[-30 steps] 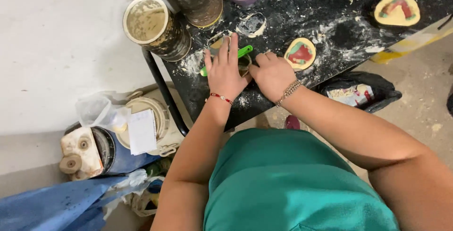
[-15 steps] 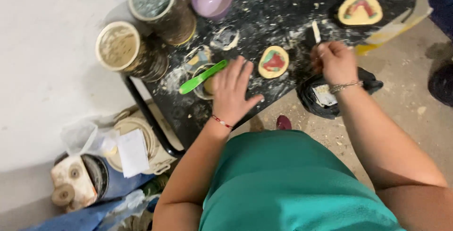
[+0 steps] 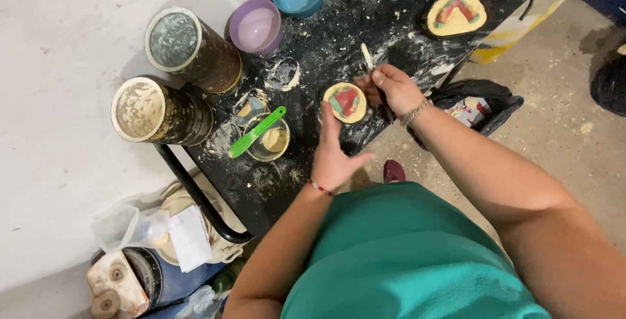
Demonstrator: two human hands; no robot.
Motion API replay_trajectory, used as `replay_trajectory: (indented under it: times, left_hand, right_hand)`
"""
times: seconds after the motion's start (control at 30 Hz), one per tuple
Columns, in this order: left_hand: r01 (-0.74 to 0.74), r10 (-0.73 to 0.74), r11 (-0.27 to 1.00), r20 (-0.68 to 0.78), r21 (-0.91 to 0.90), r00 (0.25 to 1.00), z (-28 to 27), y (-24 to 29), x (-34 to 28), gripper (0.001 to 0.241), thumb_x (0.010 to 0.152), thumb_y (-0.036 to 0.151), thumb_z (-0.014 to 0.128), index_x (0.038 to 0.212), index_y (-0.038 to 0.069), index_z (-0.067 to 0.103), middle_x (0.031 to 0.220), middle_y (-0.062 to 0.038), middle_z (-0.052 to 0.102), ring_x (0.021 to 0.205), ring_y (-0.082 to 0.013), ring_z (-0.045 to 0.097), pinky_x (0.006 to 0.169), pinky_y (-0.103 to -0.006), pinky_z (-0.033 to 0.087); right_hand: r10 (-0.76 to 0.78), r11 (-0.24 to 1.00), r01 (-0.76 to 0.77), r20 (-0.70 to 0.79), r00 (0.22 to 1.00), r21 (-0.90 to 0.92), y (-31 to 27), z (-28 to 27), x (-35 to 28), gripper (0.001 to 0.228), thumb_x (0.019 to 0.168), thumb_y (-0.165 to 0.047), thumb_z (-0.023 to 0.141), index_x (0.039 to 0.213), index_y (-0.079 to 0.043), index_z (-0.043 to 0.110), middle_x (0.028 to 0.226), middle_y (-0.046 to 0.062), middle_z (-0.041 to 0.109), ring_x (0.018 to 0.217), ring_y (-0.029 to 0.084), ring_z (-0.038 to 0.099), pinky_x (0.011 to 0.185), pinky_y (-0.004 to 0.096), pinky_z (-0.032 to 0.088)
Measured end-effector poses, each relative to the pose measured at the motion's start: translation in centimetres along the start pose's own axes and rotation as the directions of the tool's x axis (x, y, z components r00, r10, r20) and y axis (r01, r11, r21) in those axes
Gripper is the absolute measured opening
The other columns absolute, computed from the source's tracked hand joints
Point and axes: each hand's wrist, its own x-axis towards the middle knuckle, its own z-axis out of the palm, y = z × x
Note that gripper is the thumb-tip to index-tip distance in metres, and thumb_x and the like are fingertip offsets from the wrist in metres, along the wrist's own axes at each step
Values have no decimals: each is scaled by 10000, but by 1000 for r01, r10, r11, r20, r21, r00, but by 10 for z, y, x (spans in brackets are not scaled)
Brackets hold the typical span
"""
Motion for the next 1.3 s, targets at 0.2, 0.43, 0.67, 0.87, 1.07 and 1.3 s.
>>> replay_trajectory:
  times: [0.2,0.43,0.67,0.87,1.07,1.3]
  left_hand:
    - [-101,106,994,147,-45,983,6,2,-16,1418,687,177,944,1624,-37,-99,1682,-387,22,1399,-509,476,1129,-603,467]
    - [-294,297,955,-87,41,951,-14,-47,-15,1258,853,165,881,1652,-3,-77,1666,-305,249,1167,-402,697,1107,-537,489]
    - [-298,295,955,-116,-2,948,-4,-52,-31,1168,880,162,851,1668,14,1,1648,-267,326,1116,-345,730,1094,-483,513]
    - [-288,281,956,-100,-61,954,-2,-62,-40,1136,897,159,832,1677,26,17,1653,-263,319,1123,-369,719,1096,-520,499]
    - [-290,283,954,-87,-80,955,-8,-58,-48,1117,906,153,823,1679,31,26,1658,-258,318,1118,-356,723,1101,-523,492]
    - [-270,265,959,-70,-83,962,-10,-65,-49,1134,882,138,834,1678,32,34,1648,-252,340,1112,-349,729,1100,-517,495]
  right_hand:
    - [-184,730,256,179,966,-633,-46,-34,6,223,1093,-378,637,1184,-208,750,1006,84,732,1052,288,699,888,460,556]
    - [-371,344,405,274,887,-847,-18,-58,-12,166,929,-174,825,1095,-173,822,1014,67,707,995,290,696,860,412,571]
    - [-442,207,409,288,850,-889,-6,-43,-12,142,925,-169,825,1067,-178,816,995,8,686,1019,237,688,832,368,584]
    - [-485,138,457,343,805,-879,-5,-46,-28,131,911,-177,823,1040,-175,801,984,49,681,1003,291,694,827,416,572]
    - [-488,139,437,323,811,-889,13,-54,-47,153,922,-208,809,1074,-202,791,1011,41,674,1031,274,698,847,405,572]
    - [-389,228,293,188,902,-929,3,-32,-81,132,959,-219,762,1086,-214,797,960,45,709,959,290,720,815,419,581]
